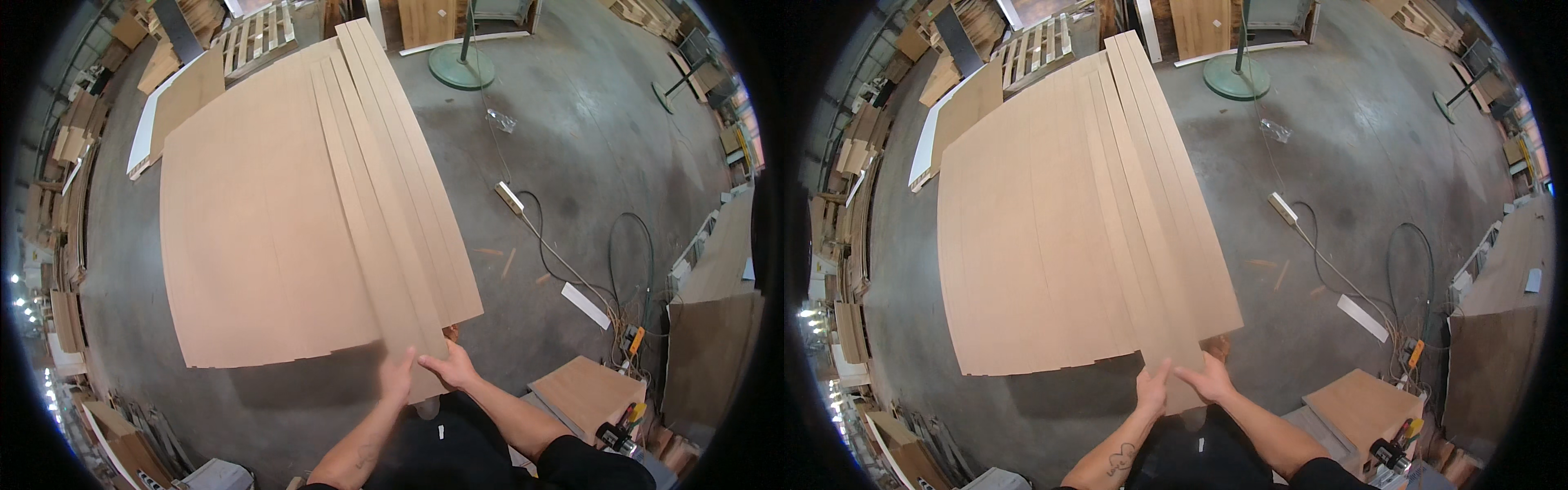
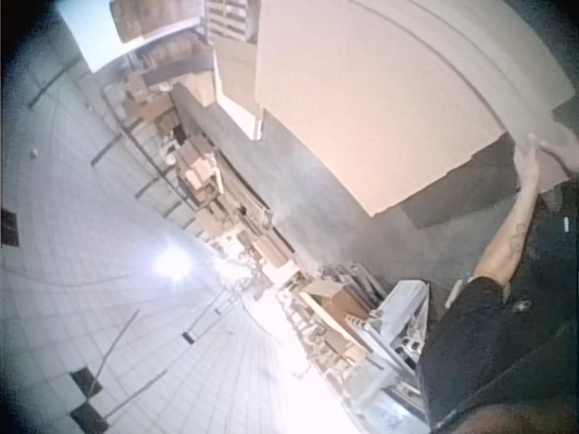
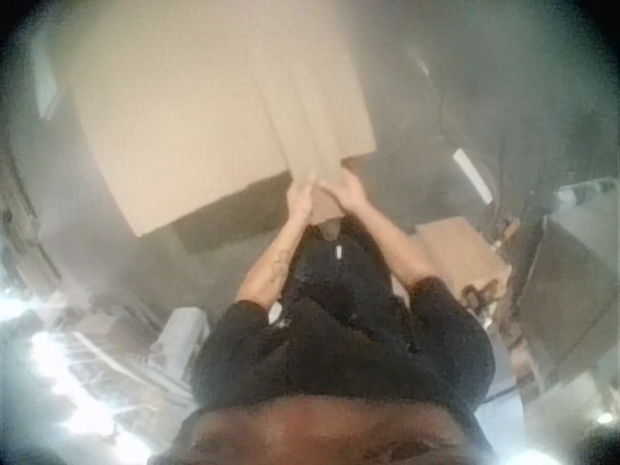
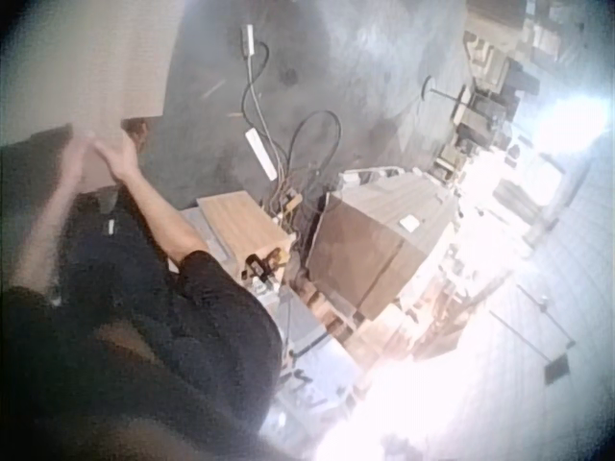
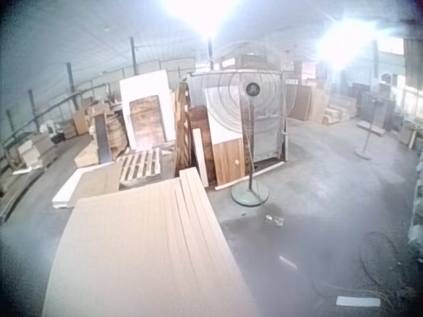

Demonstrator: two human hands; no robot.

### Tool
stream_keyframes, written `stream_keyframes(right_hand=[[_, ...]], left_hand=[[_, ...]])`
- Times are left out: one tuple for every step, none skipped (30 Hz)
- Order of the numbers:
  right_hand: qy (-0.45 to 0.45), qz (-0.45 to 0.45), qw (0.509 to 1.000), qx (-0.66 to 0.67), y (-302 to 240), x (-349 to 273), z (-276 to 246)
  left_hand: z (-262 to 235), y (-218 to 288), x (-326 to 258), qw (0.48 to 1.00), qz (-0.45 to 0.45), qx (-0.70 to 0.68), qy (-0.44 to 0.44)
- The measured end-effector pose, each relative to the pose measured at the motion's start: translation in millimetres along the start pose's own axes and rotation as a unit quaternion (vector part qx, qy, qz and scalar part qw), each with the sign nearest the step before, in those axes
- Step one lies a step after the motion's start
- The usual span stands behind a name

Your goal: The person moves wooden planks from a table and stacks them onto a larger bundle of wood on the floor, then places a large cardboard sheet over the final stack.

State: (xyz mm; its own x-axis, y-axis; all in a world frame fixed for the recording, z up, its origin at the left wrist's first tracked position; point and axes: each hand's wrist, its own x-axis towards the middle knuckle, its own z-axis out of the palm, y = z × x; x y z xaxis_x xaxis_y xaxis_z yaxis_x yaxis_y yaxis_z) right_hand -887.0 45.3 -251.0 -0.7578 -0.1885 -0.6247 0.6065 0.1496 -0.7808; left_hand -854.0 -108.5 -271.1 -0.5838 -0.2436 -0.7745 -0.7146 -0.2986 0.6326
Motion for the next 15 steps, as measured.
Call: stream_keyframes(right_hand=[[-0.003,0.008,1.000,0.019,1.7,1.0,4.5],[-0.006,0.013,0.999,0.039,2.9,2.4,8.8],[-0.014,0.009,0.998,0.059,7.9,4.7,12.1],[-0.023,0.006,0.997,0.079,16.6,7.5,15.1],[-0.032,0.004,0.995,0.099,24.5,11.1,17.1],[-0.036,0.021,0.995,0.094,32.1,16.0,17.7],[-0.039,0.044,0.994,0.091,39.7,19.0,17.7],[-0.042,0.066,0.993,0.086,42.8,20.1,18.1],[-0.042,0.066,0.993,0.086,45.8,21.2,18.6],[-0.041,0.065,0.993,0.086,48.7,23.1,18.3],[-0.039,0.065,0.993,0.086,49.1,25.2,16.2],[-0.028,0.096,0.992,0.078,47.2,26.7,14.8],[-0.016,0.127,0.989,0.069,44.7,28.0,12.6],[-0.005,0.158,0.986,0.062,45.5,26.1,11.8],[0.039,0.215,0.976,-0.001,84.2,32.1,8.3]], left_hand=[[-4.8,0.9,1.2,1.000,-0.006,-0.006,-0.008],[-8.9,2.4,2.2,1.000,-0.009,-0.012,-0.015],[-12.4,-1.3,6.6,0.999,-0.008,-0.013,-0.029],[-15.0,-4.6,11.0,0.999,-0.008,-0.015,-0.041],[-18.9,-7.9,14.5,0.998,-0.008,-0.016,-0.054],[-23.3,-9.7,20.5,0.997,-0.021,0.029,-0.066],[-24.2,-2.8,23.2,0.993,-0.038,0.075,-0.079],[-26.8,-0.2,24.4,0.987,-0.054,0.119,-0.092],[-31.3,-6.7,29.3,0.982,-0.035,0.153,-0.103],[-35.4,-16.6,39.4,0.976,-0.015,0.187,-0.115],[-37.9,-25.3,48.6,0.967,0.005,0.220,-0.128],[-41.7,-25.5,55.4,0.942,-0.016,0.296,-0.160],[-45.3,-23.3,66.9,0.909,-0.036,0.369,-0.192],[-46.6,-16.8,75.5,0.868,-0.056,0.439,-0.223],[-40.1,0.3,74.1,0.841,-0.065,0.493,-0.214]])
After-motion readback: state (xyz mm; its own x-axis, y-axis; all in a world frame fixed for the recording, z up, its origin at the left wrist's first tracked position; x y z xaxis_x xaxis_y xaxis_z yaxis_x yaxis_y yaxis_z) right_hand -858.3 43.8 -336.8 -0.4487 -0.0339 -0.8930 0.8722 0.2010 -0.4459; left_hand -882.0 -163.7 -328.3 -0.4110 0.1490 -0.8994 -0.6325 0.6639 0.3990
